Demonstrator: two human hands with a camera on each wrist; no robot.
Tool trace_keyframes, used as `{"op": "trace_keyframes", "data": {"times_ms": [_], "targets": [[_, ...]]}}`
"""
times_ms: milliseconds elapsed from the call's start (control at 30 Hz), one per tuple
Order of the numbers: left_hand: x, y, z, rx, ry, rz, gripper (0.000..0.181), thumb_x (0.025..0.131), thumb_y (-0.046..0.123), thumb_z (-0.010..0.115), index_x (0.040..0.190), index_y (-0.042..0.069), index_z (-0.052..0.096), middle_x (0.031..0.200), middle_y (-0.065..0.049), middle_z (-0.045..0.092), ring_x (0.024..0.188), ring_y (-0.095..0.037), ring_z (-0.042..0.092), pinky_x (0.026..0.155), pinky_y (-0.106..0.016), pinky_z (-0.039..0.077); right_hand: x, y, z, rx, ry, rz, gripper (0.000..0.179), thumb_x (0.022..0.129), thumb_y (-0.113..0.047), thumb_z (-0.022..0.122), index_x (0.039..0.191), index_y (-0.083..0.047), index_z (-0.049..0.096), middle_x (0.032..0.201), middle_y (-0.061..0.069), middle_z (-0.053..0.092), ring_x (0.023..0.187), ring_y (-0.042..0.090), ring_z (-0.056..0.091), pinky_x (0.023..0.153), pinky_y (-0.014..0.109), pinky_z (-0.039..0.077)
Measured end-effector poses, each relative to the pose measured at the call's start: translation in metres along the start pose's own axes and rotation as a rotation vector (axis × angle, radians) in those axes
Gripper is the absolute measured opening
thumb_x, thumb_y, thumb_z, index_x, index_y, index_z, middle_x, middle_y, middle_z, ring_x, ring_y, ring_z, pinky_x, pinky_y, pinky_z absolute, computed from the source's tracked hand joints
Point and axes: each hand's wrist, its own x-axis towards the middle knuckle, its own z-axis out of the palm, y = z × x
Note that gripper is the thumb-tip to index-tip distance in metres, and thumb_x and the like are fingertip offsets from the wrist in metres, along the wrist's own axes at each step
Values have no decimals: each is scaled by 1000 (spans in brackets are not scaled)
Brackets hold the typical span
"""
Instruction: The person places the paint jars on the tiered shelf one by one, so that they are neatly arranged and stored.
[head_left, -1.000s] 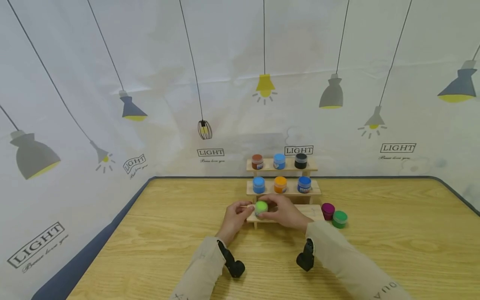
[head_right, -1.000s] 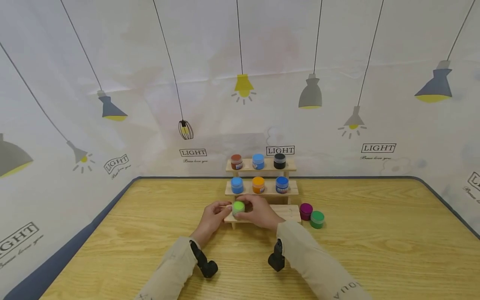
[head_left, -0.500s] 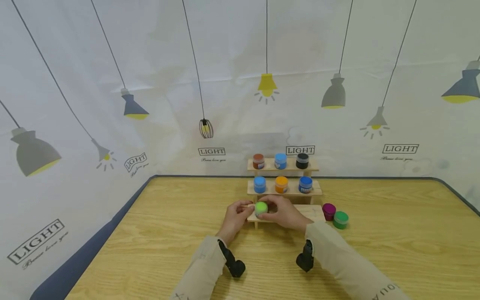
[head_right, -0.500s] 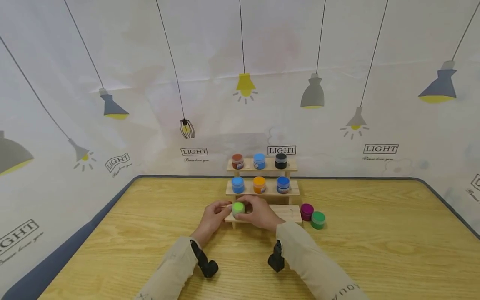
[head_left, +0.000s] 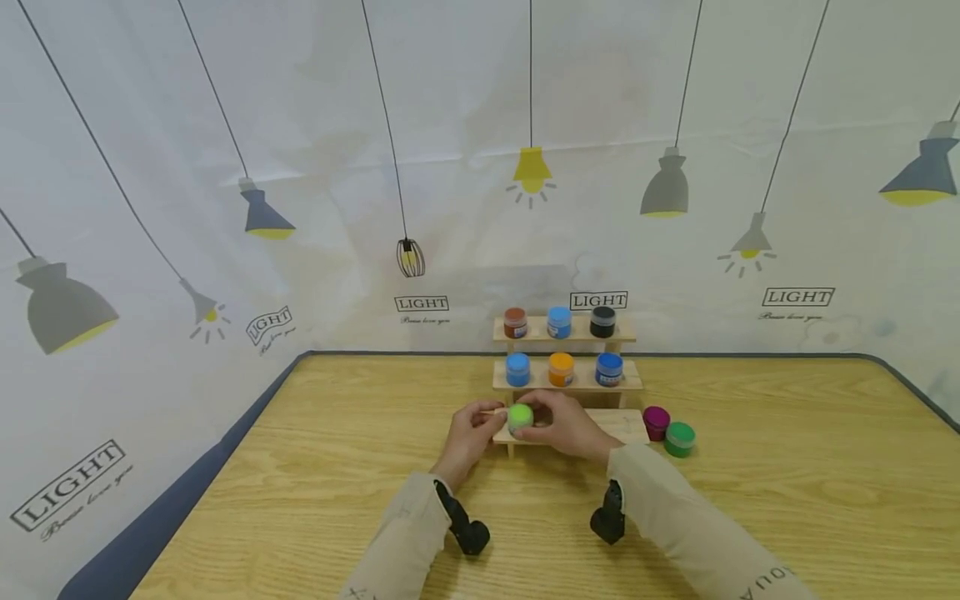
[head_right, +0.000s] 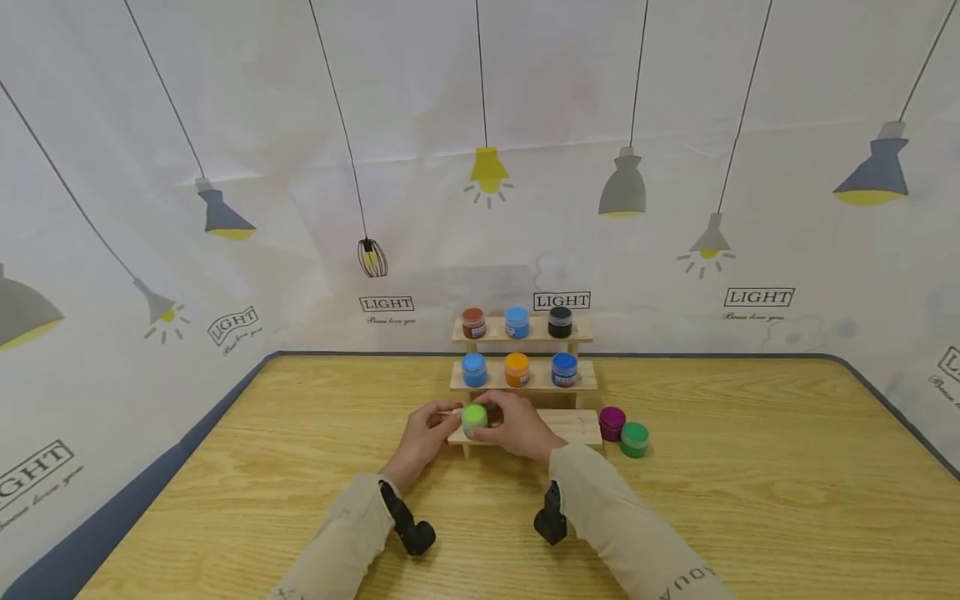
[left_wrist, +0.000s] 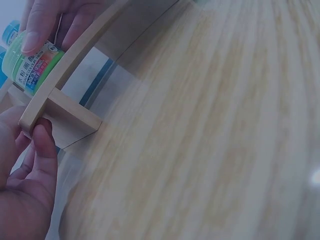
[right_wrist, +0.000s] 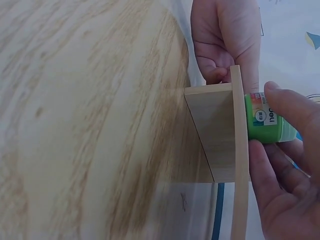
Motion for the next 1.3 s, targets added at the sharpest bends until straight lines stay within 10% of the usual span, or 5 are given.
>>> {"op": "trace_keyframes", "data": {"times_ms": [533,1000,1300], "targets": [[4,-9,1,13,28,12,29,87,19,58,110,1,59,85,-6,60,67,-11,51,55,-25,44,-20,3,-11,69,20,71,48,80,-19,67,120,0,48,108,14,56,95,28,56,77,34,47],[-18,23,3,29,16,16,29,89,10,54,112,-7,55,88,-13,60,67,-15,51,58,-29,45,-51,1,-43,38,37,33,41,82,-14,64,115,6,50,98,17,58,85,24,58,70,28,49],[-3,1,1,19,14,1,29,88,17,56,112,0,58,88,-8,60,67,-12,51,56,-27,44,-79,13,-66,7,105,36,39,82,-13,64,114,6,51,96,16,59,82,19,58,66,26,49]]}}
